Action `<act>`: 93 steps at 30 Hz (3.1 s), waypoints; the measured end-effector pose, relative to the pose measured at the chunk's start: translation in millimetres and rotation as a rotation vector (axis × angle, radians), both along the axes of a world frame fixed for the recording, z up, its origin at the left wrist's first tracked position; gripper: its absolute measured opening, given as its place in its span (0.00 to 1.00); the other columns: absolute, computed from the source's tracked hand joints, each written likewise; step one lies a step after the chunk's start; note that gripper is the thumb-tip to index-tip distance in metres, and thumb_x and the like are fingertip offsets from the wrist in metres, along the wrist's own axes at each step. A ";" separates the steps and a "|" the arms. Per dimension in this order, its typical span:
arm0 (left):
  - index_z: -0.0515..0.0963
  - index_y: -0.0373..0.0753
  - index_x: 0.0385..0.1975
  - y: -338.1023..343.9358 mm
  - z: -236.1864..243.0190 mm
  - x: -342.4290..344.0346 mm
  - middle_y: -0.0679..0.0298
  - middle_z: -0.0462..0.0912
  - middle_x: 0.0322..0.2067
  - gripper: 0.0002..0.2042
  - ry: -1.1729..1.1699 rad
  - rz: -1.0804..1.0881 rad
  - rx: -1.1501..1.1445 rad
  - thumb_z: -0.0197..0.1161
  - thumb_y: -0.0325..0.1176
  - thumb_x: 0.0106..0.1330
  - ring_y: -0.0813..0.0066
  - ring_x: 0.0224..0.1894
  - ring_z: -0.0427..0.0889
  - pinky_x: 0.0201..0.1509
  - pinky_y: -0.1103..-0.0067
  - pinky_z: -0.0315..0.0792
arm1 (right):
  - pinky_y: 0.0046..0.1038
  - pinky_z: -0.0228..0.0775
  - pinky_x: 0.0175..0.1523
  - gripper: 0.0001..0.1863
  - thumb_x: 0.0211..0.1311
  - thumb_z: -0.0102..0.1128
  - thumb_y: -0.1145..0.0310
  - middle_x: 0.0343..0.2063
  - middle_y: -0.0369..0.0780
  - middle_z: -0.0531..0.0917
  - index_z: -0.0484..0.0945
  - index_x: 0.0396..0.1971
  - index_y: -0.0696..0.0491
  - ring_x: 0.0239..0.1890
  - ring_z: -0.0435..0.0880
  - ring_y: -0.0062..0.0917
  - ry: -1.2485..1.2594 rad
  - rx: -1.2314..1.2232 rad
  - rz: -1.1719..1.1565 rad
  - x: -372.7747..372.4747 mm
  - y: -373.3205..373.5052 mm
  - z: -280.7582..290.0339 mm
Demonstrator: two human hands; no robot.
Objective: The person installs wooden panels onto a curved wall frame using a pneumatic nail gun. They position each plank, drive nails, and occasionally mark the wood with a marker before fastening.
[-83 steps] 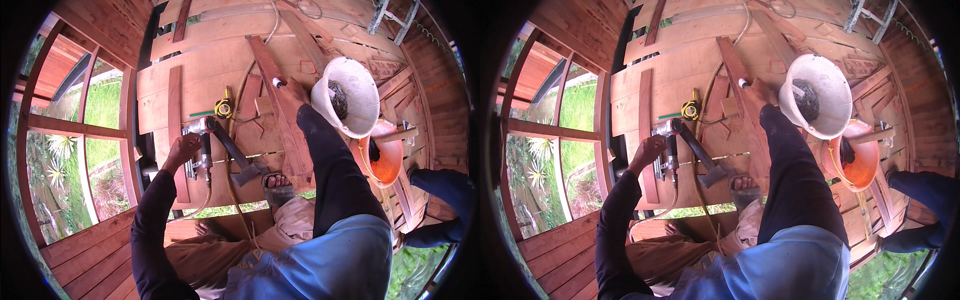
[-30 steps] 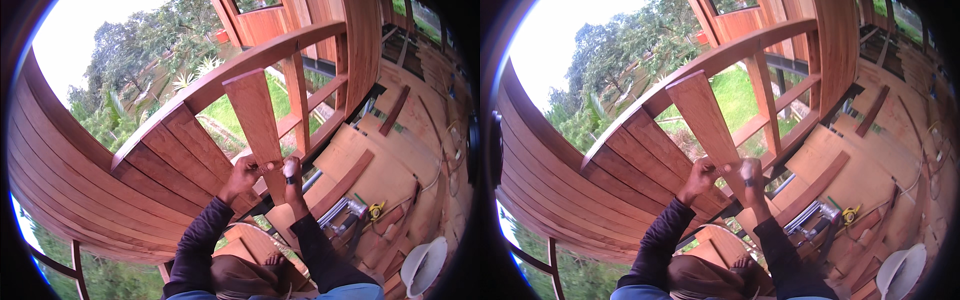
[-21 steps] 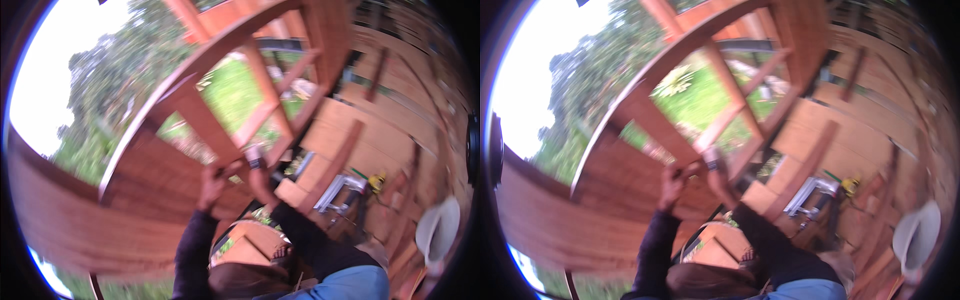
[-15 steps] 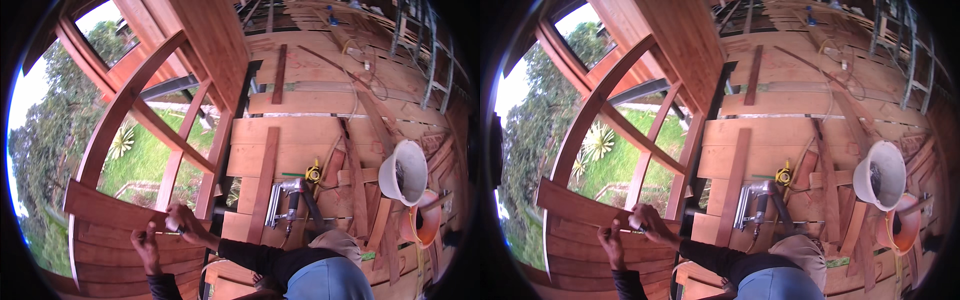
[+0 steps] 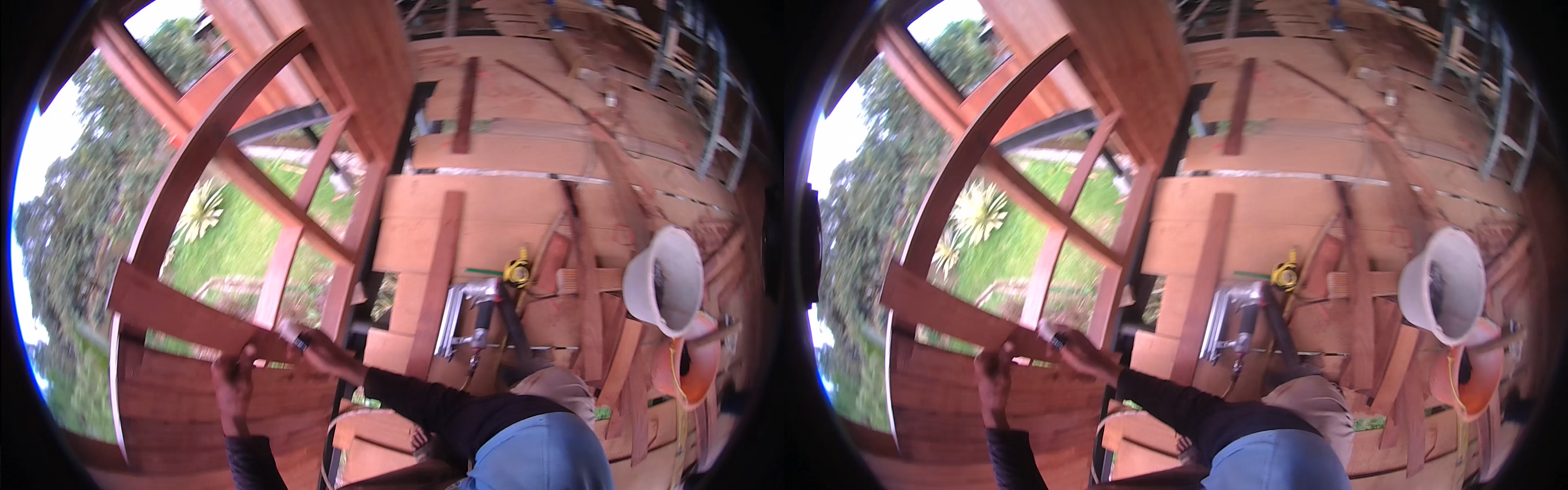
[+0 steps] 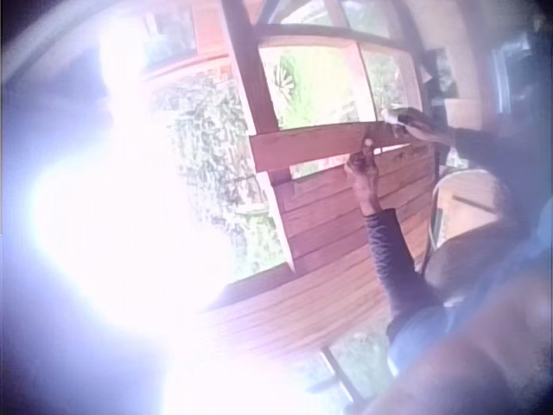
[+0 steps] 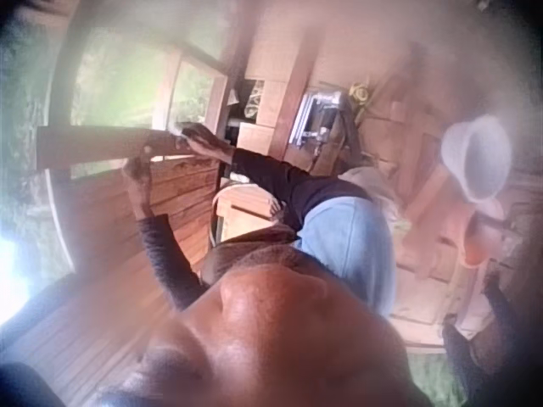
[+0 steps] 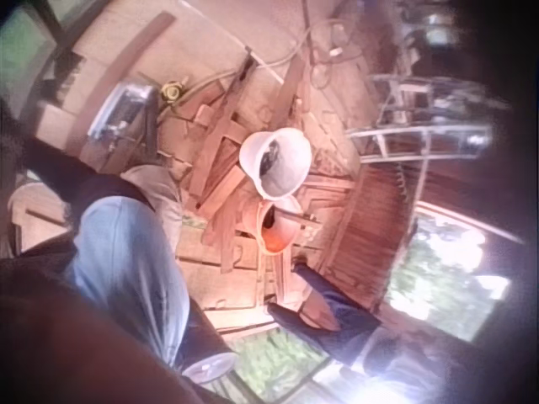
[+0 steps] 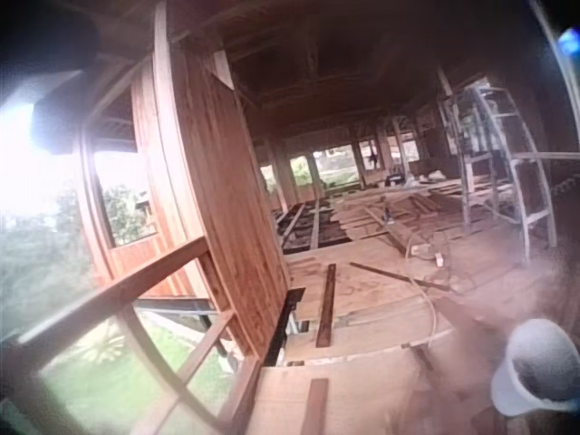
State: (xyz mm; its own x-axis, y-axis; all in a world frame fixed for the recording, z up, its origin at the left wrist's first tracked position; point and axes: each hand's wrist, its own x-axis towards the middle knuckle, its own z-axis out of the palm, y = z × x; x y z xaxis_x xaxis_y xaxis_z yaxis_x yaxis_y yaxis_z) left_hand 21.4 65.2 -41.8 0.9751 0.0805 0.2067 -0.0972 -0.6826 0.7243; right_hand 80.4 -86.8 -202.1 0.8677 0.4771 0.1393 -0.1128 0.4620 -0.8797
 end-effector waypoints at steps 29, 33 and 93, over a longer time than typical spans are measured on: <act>0.80 0.45 0.31 1.8 121.5 61.4 0.67 0.79 0.32 0.17 -0.253 -0.478 1.746 0.64 0.53 0.60 0.72 0.42 0.76 0.55 0.72 0.65 | 0.21 0.68 0.34 0.28 0.76 0.44 0.41 0.27 0.31 0.79 0.77 0.43 0.53 0.29 0.75 0.15 -0.027 -0.061 -0.100 17.1 52.8 -42.5; 0.79 0.45 0.30 2.0 122.0 62.9 0.67 0.77 0.30 0.20 -0.291 -0.457 1.770 0.66 0.57 0.58 0.71 0.41 0.77 0.54 0.73 0.65 | 0.22 0.70 0.37 0.26 0.75 0.45 0.42 0.29 0.31 0.80 0.78 0.40 0.51 0.32 0.77 0.15 0.045 -0.028 -0.088 15.9 55.3 -50.3; 0.78 0.41 0.22 -15.5 121.0 59.8 0.63 0.80 0.25 0.22 -0.256 -0.431 1.732 0.71 0.56 0.52 0.62 0.36 0.78 0.50 0.65 0.67 | 0.27 0.79 0.46 0.28 0.75 0.42 0.42 0.38 0.36 0.84 0.79 0.39 0.53 0.44 0.81 0.21 -0.005 -0.006 0.119 48.7 44.1 -84.1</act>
State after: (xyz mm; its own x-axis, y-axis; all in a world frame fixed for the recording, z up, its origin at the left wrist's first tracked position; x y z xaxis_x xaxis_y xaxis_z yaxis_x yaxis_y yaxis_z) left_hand 81.1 49.7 79.2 0.8010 -0.5910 -0.0953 -0.4365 -0.4677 -0.7686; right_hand 129.2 -42.7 -286.2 0.8041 0.5778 0.1403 -0.1620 0.4399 -0.8833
